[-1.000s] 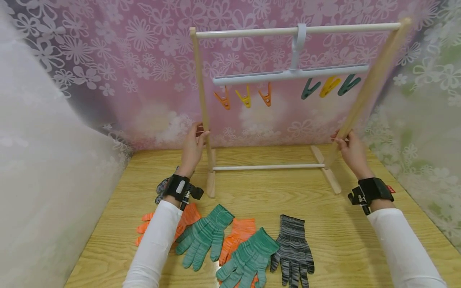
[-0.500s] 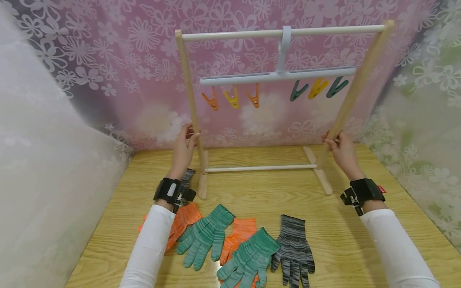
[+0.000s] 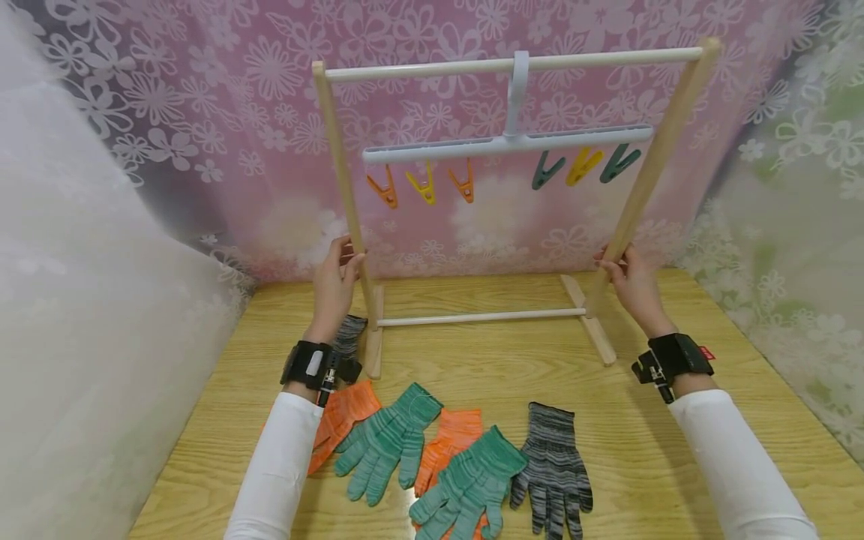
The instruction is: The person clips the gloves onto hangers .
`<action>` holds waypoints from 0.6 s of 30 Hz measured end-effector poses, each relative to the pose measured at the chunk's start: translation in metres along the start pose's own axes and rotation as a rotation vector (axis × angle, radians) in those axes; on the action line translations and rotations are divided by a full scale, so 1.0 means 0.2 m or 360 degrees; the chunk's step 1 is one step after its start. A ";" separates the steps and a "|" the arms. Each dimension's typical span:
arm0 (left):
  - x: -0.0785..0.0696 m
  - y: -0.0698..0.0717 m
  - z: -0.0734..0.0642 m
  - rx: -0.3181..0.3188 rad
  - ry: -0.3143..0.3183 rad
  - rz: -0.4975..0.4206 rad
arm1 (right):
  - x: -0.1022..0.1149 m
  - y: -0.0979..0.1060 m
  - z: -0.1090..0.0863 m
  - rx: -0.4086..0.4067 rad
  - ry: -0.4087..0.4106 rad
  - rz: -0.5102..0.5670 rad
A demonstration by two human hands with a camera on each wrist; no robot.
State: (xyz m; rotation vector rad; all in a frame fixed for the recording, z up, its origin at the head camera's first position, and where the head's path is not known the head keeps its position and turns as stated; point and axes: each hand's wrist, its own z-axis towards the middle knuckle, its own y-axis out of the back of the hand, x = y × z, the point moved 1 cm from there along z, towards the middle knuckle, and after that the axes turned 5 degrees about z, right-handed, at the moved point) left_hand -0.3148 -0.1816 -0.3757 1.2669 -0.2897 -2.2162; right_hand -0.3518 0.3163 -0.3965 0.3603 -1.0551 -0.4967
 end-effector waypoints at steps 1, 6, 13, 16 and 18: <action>0.00 0.00 0.00 0.0001 0.0004 0.0002 | 0.00 0.00 0.00 -0.0001 -0.0003 -0.0004; 0.00 0.03 -0.01 -0.0010 0.0014 0.0016 | 0.01 -0.02 0.00 0.0009 0.0017 0.0004; 0.00 0.05 -0.02 -0.0009 -0.0012 0.0057 | 0.01 -0.02 0.00 0.0019 0.0017 -0.0004; 0.01 0.05 -0.02 -0.0010 -0.0018 0.0054 | 0.02 -0.02 -0.01 0.0015 0.0030 0.0002; 0.00 0.05 -0.02 -0.0010 -0.0018 0.0053 | 0.02 -0.02 -0.01 0.0015 0.0038 0.0002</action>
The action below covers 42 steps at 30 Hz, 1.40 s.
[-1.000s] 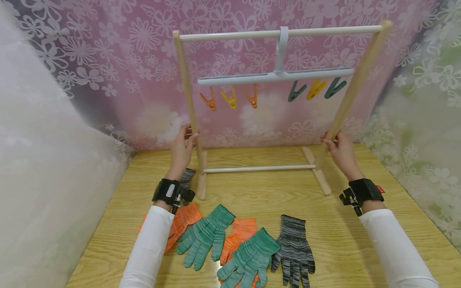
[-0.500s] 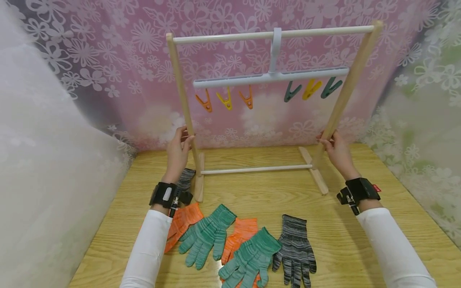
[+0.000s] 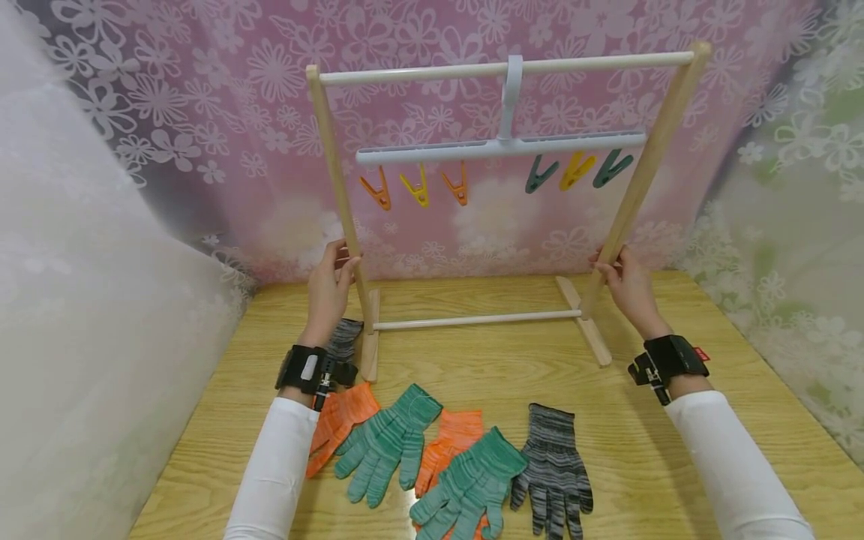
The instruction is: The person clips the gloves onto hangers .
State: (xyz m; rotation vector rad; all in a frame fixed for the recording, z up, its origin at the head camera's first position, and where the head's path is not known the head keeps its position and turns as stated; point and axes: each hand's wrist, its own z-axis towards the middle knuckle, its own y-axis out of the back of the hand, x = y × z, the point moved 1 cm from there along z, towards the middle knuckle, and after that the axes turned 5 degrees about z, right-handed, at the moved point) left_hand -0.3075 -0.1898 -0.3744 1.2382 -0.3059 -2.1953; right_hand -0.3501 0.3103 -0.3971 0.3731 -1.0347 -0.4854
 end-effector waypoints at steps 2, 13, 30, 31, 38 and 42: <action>0.00 0.00 -0.01 -0.0003 -0.0002 0.0004 | 0.00 0.00 0.00 -0.0001 0.0006 -0.0002; 0.00 0.02 -0.04 -0.0022 0.0017 -0.0034 | 0.01 -0.02 -0.02 -0.0006 0.0004 -0.0003; 0.08 0.11 -0.04 0.0191 0.0108 -0.0132 | 0.16 0.11 -0.06 -0.0599 -0.0148 -0.0048; 0.09 0.13 -0.05 0.0194 0.0104 -0.0097 | 0.18 0.11 -0.06 -0.0649 -0.0139 -0.0024; 0.10 0.20 -0.11 0.0154 0.0122 0.0054 | 0.42 0.10 -0.07 -0.0805 0.0118 0.0115; 0.09 0.21 -0.12 0.0104 0.0124 0.0101 | 0.64 0.00 -0.07 -0.0696 0.0324 0.0250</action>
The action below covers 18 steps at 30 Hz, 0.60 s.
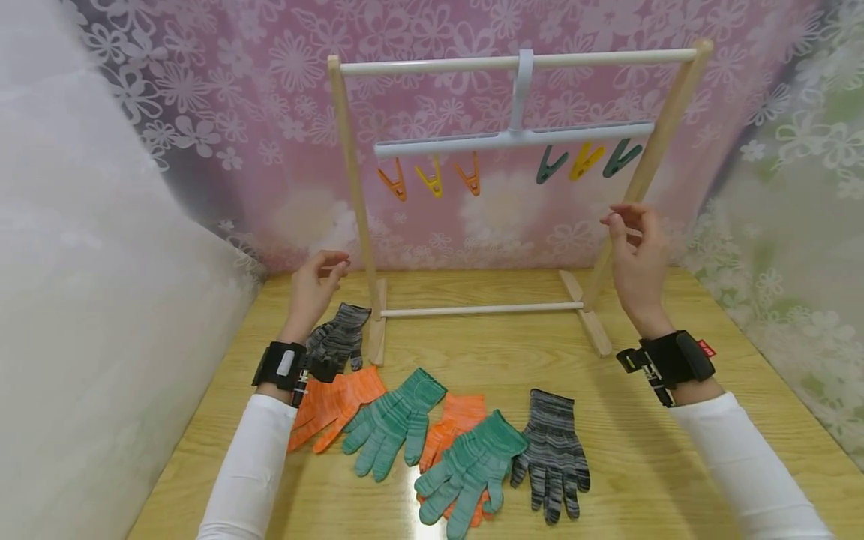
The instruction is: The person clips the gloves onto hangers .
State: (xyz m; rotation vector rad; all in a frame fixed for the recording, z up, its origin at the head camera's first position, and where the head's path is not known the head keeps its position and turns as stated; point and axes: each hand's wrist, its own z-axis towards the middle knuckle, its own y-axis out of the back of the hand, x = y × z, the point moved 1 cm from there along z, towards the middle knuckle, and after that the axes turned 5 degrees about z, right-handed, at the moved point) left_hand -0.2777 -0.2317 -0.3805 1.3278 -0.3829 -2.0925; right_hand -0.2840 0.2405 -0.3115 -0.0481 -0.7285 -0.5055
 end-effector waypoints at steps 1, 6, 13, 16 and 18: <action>0.00 0.00 -0.01 -0.0007 0.0009 0.0008 | 0.05 -0.04 0.00 0.0041 0.0028 0.0065; 0.00 0.01 -0.05 -0.0062 0.0053 0.0009 | 0.27 -0.27 -0.04 0.0325 0.0120 0.0296; 0.02 0.05 -0.12 -0.0127 0.0105 0.0015 | 0.43 -0.63 -0.09 0.0707 0.0176 0.0305; 0.03 0.06 -0.15 -0.0124 0.0124 0.0010 | 0.46 -0.75 -0.11 0.0891 0.0050 0.0321; 0.04 0.07 -0.18 -0.0100 0.0145 0.0013 | 0.46 -0.82 -0.12 0.1011 -0.0055 0.0291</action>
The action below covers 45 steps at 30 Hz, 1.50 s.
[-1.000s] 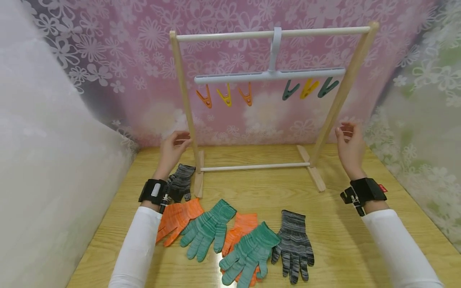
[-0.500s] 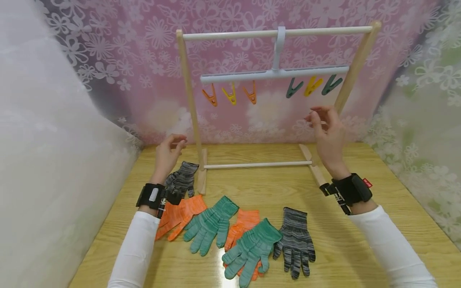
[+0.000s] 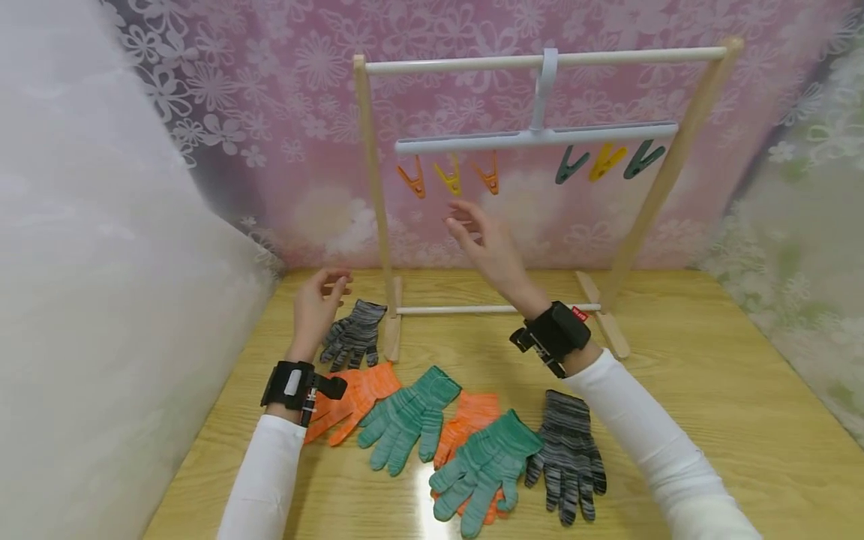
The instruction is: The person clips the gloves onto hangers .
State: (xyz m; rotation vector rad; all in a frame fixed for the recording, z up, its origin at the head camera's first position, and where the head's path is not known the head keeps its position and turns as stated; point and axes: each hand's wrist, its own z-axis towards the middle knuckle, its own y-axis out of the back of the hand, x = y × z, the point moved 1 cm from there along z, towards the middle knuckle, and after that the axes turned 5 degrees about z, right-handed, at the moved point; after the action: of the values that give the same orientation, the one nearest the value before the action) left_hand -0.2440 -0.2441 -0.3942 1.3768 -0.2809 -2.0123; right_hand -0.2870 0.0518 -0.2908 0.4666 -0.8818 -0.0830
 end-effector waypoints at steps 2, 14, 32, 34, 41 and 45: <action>0.01 0.00 -0.02 0.0027 0.0009 0.0016 | -0.02 -0.04 0.04 0.0064 -0.0102 -0.0002; 0.03 -0.06 -0.15 0.0170 -0.0220 0.0446 | -0.06 -0.18 0.23 -0.0166 -0.0094 0.0275; 0.15 -0.18 -0.27 0.0839 -0.0298 0.0911 | 0.04 -0.23 0.24 -0.0288 0.0093 0.0508; 0.16 -0.18 -0.28 0.0848 -0.0291 0.0932 | 0.06 -0.23 0.23 -0.0305 0.0114 0.0484; 0.16 -0.15 -0.31 0.0829 -0.0266 0.0961 | 0.12 -0.25 0.22 -0.0348 0.0141 0.0426; 0.15 -0.14 -0.32 0.0820 -0.0235 0.1008 | 0.16 -0.25 0.20 -0.0365 0.0180 0.0353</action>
State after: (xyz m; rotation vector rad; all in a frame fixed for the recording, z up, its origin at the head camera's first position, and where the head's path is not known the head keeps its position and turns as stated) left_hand -0.2053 -0.2301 -0.4570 1.2087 -1.2069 -1.5487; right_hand -0.2908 -0.0152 -0.2660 0.1559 -0.7967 0.0449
